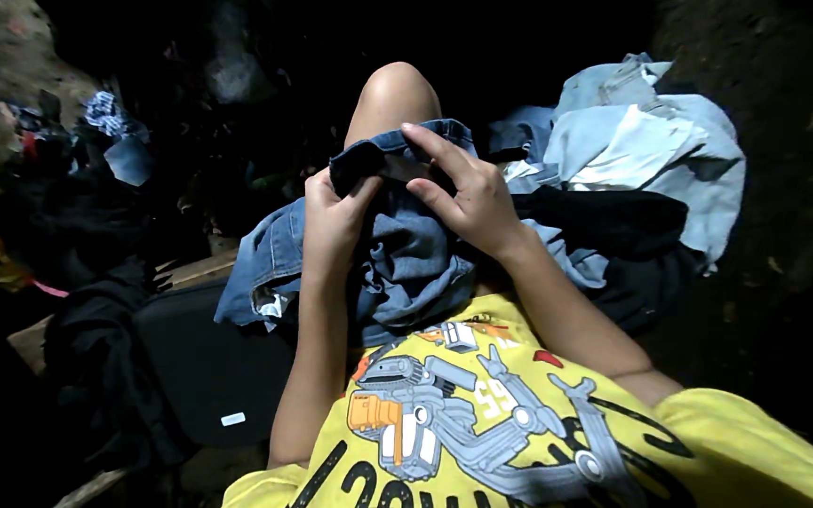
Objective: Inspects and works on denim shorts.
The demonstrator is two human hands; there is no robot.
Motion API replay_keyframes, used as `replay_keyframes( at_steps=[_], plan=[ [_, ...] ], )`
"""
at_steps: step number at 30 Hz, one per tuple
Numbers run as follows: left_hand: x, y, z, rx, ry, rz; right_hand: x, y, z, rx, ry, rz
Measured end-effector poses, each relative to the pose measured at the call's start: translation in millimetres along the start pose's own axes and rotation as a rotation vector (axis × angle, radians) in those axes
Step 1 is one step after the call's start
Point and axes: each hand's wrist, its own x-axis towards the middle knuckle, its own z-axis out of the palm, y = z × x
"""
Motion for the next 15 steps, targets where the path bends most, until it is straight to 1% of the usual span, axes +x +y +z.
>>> replay_keyframes(
  at_steps=[3, 7, 11, 13, 15],
  plan=[
    [0.9, -2.6, 0.8, 0.062, -0.011, 0.030, 9.5, -7.0, 4.2, 0.003, 0.034, -0.028],
    [-4.0, -1.8, 3.4, -0.010, 0.060, 0.021, 0.6, -7.4, 7.4, 0.048, 0.026, 0.009],
    [-2.4, -7.6, 3.5, 0.086, 0.017, 0.070, 2.4, -5.6, 8.2, 0.059, 0.030, 0.028],
    [0.7, -8.4, -0.7, 0.123, 0.001, 0.079, 10.9, -4.0, 0.5, 0.192, -0.035, 0.068],
    [1.8, -6.5, -3.8, 0.145, 0.001, 0.058, 20.8, -2.9, -19.4, 0.433, -0.215, 0.172]
  ],
)
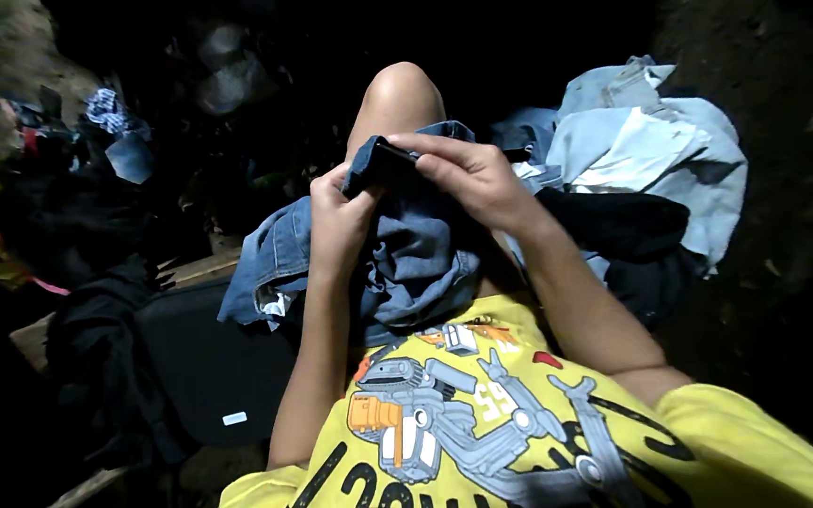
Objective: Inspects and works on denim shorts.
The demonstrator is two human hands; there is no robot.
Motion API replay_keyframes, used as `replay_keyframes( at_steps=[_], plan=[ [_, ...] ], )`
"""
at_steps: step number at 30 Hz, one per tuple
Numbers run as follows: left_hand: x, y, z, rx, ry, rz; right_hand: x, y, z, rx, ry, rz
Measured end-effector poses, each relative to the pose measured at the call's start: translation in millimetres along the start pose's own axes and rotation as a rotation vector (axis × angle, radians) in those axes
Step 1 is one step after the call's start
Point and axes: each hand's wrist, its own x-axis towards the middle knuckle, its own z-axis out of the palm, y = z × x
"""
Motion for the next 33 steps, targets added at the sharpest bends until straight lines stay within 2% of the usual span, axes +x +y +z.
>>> replay_keyframes(
  at_steps=[3, 7, 9, 11, 14, 17, 20, 24, 27, 30, 33],
  plan=[
    [2.8, -1.2, -2.4, -0.030, -0.012, 0.004, 10.2, -6.3, -20.4, 0.265, -0.131, 0.114],
    [4.0, 2.3, 3.7, -0.041, 0.072, 0.021, 18.2, -11.5, -24.5, 0.410, -0.221, 0.120],
    [4.8, 4.1, 6.6, -0.039, 0.105, 0.011, 17.8, -15.9, -20.8, 0.342, -0.184, 0.107],
    [5.8, 2.3, 6.7, -0.076, 0.098, -0.012, 12.2, -16.1, -14.8, 0.163, -0.136, 0.088],
    [6.8, 6.8, 6.3, -0.151, 0.084, -0.080, -0.4, -11.0, 1.8, -0.161, 0.006, 0.012],
    [6.4, 10.3, 6.8, -0.203, 0.089, -0.114, -13.2, -2.3, 16.3, -0.326, 0.141, -0.044],
    [6.1, 10.9, 8.0, -0.237, 0.087, -0.117, -22.6, -0.3, 23.2, -0.404, 0.220, -0.042],
    [5.6, 7.3, 7.7, -0.212, 0.049, -0.094, -16.8, 1.6, 38.0, -0.370, 0.341, -0.044],
    [4.9, 7.1, 8.0, -0.185, 0.056, -0.083, -7.6, -0.2, 41.2, -0.380, 0.339, -0.021],
    [5.7, 5.3, 3.9, -0.169, 0.038, -0.083, -5.1, 4.5, 38.4, -0.263, 0.296, 0.004],
    [7.9, 4.8, -1.1, -0.162, 0.009, -0.088, -1.8, 1.5, 15.1, 0.153, 0.089, 0.063]
  ],
)
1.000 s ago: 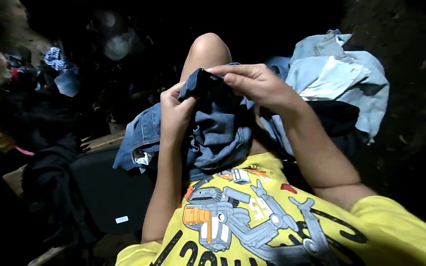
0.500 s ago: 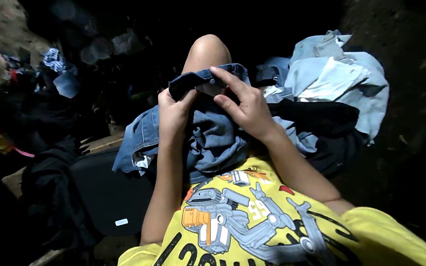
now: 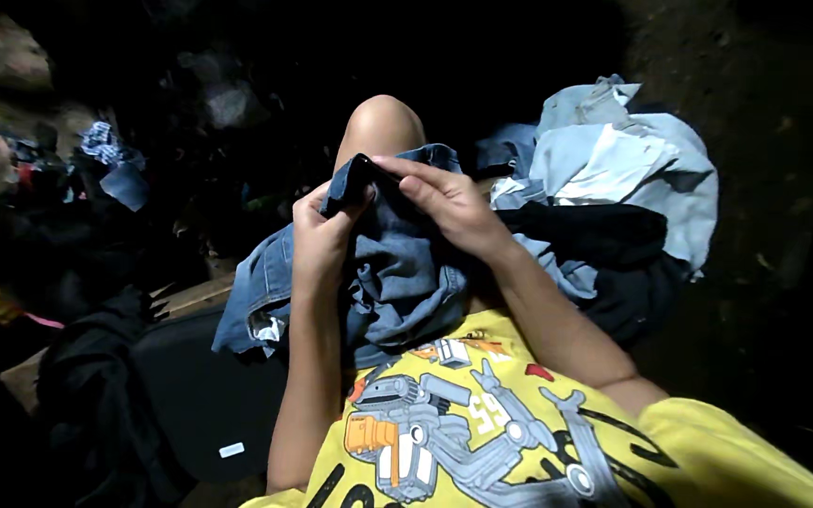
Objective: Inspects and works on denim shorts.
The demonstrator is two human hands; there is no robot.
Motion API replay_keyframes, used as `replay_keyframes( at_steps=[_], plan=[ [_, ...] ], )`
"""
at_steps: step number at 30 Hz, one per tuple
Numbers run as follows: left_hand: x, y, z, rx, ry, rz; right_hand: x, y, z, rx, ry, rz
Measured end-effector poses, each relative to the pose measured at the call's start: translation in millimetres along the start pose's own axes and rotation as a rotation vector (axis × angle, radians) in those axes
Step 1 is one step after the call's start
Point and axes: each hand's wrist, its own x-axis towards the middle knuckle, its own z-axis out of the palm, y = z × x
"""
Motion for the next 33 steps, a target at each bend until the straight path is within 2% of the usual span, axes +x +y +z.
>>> replay_keyframes(
  at_steps=[2, 6, 9, 14, 21, 25, 30, 33],
  plan=[
    [1.6, 0.7, -1.2, 0.013, 0.005, -0.003, 5.8, -6.5, -9.4, 0.213, -0.094, 0.062],
    [1.3, 5.9, 10.0, 0.108, 0.060, 0.078, 11.7, -20.1, -16.4, 0.323, -0.150, 0.134],
    [1.0, 6.8, 12.6, 0.178, 0.088, 0.086, 10.0, -16.3, -14.6, 0.153, -0.132, 0.059],
    [-2.2, 10.0, 12.3, 0.058, 0.106, 0.011, -12.1, -7.7, -5.7, -0.369, 0.016, -0.098],
    [-5.7, 5.8, 11.7, -0.029, 0.057, 0.036, -19.3, 8.5, 4.7, -0.531, 0.144, -0.187],
    [-5.1, -1.2, 9.6, 0.116, 0.020, 0.102, -8.3, 11.6, 7.3, -0.515, 0.159, -0.251],
    [-3.3, 0.1, 8.0, 0.098, 0.035, 0.084, -4.4, 11.4, 13.4, -0.432, 0.212, -0.230],
    [-1.9, -1.8, 8.1, 0.107, 0.053, 0.096, 0.6, -0.1, 2.5, -0.183, 0.071, -0.097]
  ],
)
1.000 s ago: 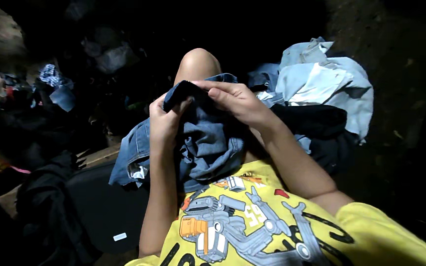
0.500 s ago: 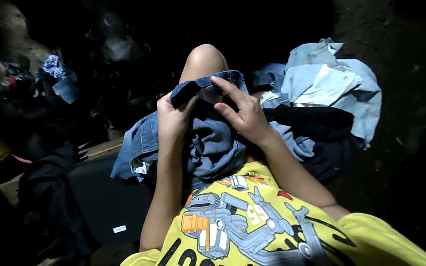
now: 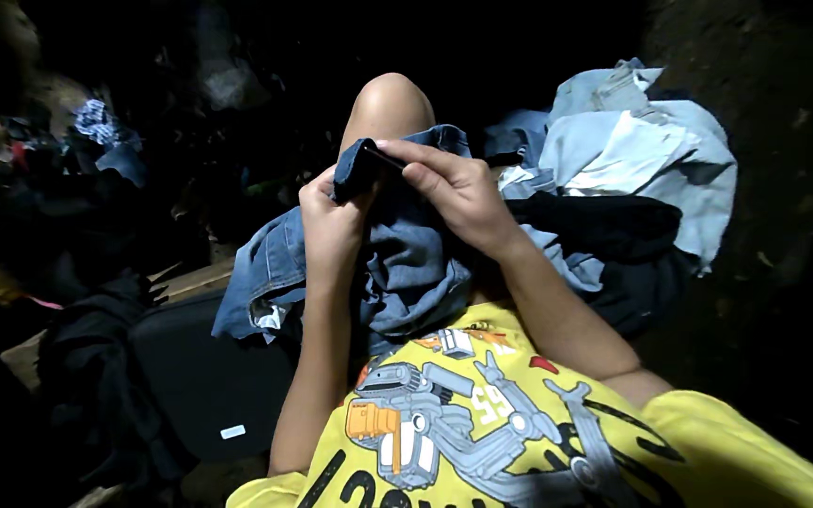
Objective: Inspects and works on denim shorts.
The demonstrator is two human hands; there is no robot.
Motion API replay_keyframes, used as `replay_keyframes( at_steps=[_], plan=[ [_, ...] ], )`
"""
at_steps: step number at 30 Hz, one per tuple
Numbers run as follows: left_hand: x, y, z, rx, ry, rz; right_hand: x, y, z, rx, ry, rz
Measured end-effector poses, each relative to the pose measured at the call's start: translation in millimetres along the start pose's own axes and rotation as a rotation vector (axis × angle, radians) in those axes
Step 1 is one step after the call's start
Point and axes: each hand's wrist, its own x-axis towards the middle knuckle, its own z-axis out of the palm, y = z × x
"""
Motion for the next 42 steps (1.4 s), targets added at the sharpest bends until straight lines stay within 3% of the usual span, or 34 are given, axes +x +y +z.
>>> replay_keyframes(
  at_steps=[6, 9, 13, 15, 19, 22, 42],
  plan=[
    [0.1, 4.0, 3.4, -0.035, 0.041, -0.066, 6.9, -8.9, -23.8, 0.436, -0.244, 0.219],
    [-2.2, 5.5, 2.6, -0.076, 0.038, -0.069, -5.4, -4.1, -31.1, 0.675, -0.244, 0.329],
    [-2.2, 6.9, 4.4, -0.077, 0.053, -0.077, -23.3, -0.6, -36.3, 0.901, -0.109, 0.474],
    [-1.6, 6.9, 4.3, -0.080, 0.042, -0.081, -30.6, -5.1, -31.2, 0.677, -0.059, 0.415],
    [-1.6, 6.3, 4.8, -0.093, 0.032, -0.076, -37.5, -8.5, -21.7, -0.123, -0.071, 0.149],
    [-2.6, 5.8, 5.7, -0.121, 0.035, -0.074, -34.2, -10.4, -11.9, -0.388, 0.013, 0.023],
    [-4.8, 0.6, 6.8, 0.089, -0.003, 0.039, -21.7, 0.6, 13.9, -0.277, 0.139, 0.066]
  ],
)
